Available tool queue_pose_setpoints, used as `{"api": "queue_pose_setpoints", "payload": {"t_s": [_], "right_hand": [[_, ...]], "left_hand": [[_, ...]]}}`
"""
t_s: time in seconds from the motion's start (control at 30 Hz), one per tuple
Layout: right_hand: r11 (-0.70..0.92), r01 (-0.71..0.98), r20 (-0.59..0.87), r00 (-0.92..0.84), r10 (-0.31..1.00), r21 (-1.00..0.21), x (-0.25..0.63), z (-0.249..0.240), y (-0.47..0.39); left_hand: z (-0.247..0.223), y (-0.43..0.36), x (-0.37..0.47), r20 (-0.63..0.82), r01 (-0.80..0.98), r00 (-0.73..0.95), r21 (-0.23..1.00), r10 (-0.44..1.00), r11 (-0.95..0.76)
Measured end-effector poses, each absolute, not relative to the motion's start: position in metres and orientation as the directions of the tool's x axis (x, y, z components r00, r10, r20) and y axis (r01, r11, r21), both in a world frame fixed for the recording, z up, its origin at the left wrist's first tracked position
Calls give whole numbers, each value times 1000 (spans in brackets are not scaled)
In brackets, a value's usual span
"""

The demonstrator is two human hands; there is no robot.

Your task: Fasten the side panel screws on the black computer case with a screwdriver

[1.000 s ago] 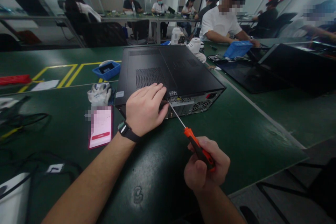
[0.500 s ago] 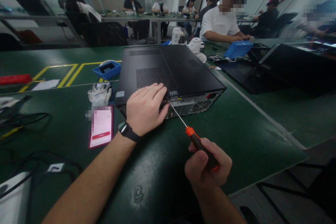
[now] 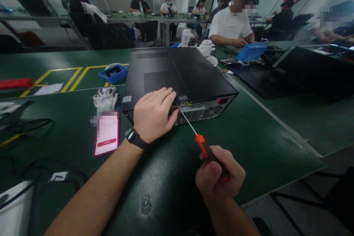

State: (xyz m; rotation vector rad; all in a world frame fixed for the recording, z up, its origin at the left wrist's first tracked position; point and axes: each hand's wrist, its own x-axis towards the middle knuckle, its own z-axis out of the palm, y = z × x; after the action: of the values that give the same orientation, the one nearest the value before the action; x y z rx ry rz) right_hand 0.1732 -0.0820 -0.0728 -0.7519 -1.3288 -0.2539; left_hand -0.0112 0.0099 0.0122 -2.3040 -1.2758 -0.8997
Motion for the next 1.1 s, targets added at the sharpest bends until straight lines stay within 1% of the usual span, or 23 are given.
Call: {"api": "queue_pose_setpoints", "payload": {"t_s": [0.1, 0.2, 0.27, 0.4, 0.5, 0.67, 0.73, 0.9, 1.1], "right_hand": [[768, 542, 937, 257, 236, -342, 172, -75, -81], [811, 458, 927, 265, 267, -364, 170, -72, -81], [817, 437, 922, 266, 282, -376, 168, -69, -82], [787, 496, 926, 274, 259, -367, 167, -61, -82], [778, 511, 927, 276, 254, -366, 166, -60, -80], [795, 516, 935, 307, 178, -321, 166, -69, -75], [799, 503, 933, 306, 192, -329, 166, -71, -75], [780, 489, 917, 277, 286, -391, 167, -65, -82], [737, 561, 926, 258, 277, -377, 171, -68, -85]], "left_hand": [[12, 10, -12, 681, 848, 388, -1, 621, -529], [11, 11, -12, 677, 848, 387, 5, 626, -529], [11, 11, -12, 676, 849, 388, 3, 627, -528], [11, 11, -11, 681, 851, 389, -8, 620, -525], [11, 11, -12, 686, 852, 388, -13, 615, -523], [11, 11, -12, 683, 849, 396, -18, 614, -528], [11, 11, -12, 684, 849, 396, -18, 613, -528], [11, 11, -12, 689, 846, 392, -11, 609, -533], [12, 11, -12, 681, 849, 392, -9, 618, -529]]}}
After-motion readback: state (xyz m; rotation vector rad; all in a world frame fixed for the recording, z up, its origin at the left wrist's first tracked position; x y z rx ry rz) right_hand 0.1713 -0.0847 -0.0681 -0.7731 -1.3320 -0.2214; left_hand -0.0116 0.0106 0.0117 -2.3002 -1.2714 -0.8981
